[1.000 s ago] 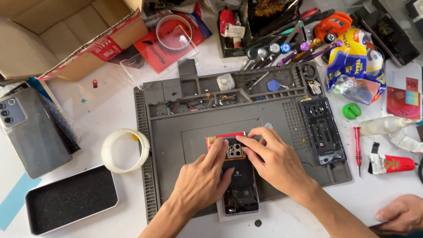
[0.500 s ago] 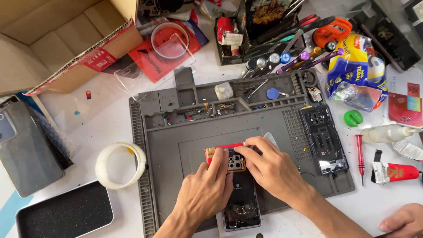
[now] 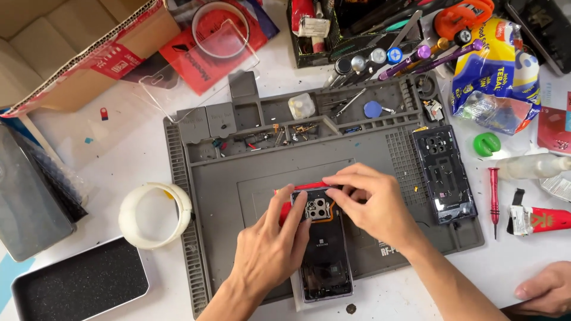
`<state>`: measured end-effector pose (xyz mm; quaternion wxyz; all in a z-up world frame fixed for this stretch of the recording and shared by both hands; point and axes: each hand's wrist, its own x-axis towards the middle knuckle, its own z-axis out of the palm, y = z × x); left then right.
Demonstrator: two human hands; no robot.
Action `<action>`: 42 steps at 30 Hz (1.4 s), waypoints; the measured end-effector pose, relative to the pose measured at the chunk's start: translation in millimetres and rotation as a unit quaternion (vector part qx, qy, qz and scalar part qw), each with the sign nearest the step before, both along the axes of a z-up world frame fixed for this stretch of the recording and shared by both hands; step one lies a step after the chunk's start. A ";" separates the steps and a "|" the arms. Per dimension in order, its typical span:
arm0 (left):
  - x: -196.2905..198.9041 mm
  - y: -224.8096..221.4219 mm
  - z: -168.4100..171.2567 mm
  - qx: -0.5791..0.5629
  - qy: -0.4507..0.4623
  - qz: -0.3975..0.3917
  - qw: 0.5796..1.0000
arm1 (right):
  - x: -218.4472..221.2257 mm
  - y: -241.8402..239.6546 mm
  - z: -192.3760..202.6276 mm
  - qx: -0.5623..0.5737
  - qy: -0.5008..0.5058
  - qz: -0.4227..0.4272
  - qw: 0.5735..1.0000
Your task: Disassembling a smartphone on a repair mat, removing internal components and using a screwdriver to remove screws.
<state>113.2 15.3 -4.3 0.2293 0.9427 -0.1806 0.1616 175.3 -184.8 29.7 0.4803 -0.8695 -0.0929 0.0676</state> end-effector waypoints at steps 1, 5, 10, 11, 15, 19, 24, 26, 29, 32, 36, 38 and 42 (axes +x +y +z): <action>0.3 -0.1 -0.3 -0.012 0.002 0.003 1.000 | 1.7 -0.1 0.5 0.006 0.040 -0.018 0.999; -1.2 3.5 -0.6 -0.110 0.023 0.017 0.994 | 3.6 -0.6 -9.2 0.019 0.063 -0.027 0.997; -2.9 6.0 -10.6 -0.078 -0.021 0.012 0.997 | 8.5 4.0 -4.4 0.026 0.139 -0.046 0.989; -3.4 6.5 -11.8 -0.079 -0.021 0.012 0.997 | 11.9 4.1 -2.7 0.025 0.139 -0.046 0.989; -2.0 8.4 -9.8 -0.099 -0.020 0.004 0.995 | 23.3 4.7 4.5 -0.006 0.181 -0.024 0.983; 0.3 11.8 -8.4 -0.101 -0.003 -0.024 0.995 | 25.2 6.2 4.4 -0.003 0.198 -0.028 0.980; 1.0 11.2 -10.8 -0.095 -0.008 -0.019 0.995 | 28.1 3.3 4.0 0.015 0.216 -0.018 0.976; 0.0 10.5 -11.1 -0.108 -0.002 -0.017 0.994 | 26.7 1.1 5.4 0.037 0.238 -0.017 0.970; 0.5 10.4 -11.5 -0.118 -0.015 -0.004 0.993 | 25.4 0.1 8.0 0.053 0.271 -0.037 0.960; 0.8 10.2 -8.1 -0.161 0.010 0.006 0.987 | 24.1 0.6 9.4 0.058 0.261 -0.032 0.963; 2.4 9.8 -10.3 -0.155 0.005 0.005 0.988 | 33.2 4.7 13.7 -0.057 0.194 0.008 0.979; 1.9 10.4 -12.8 -0.141 -0.001 0.007 0.990 | 36.2 6.3 13.0 -0.067 0.197 0.013 0.978; 1.8 11.4 -13.9 -0.114 -0.008 -0.007 0.993 | 37.2 5.7 7.9 -0.071 0.173 0.015 0.982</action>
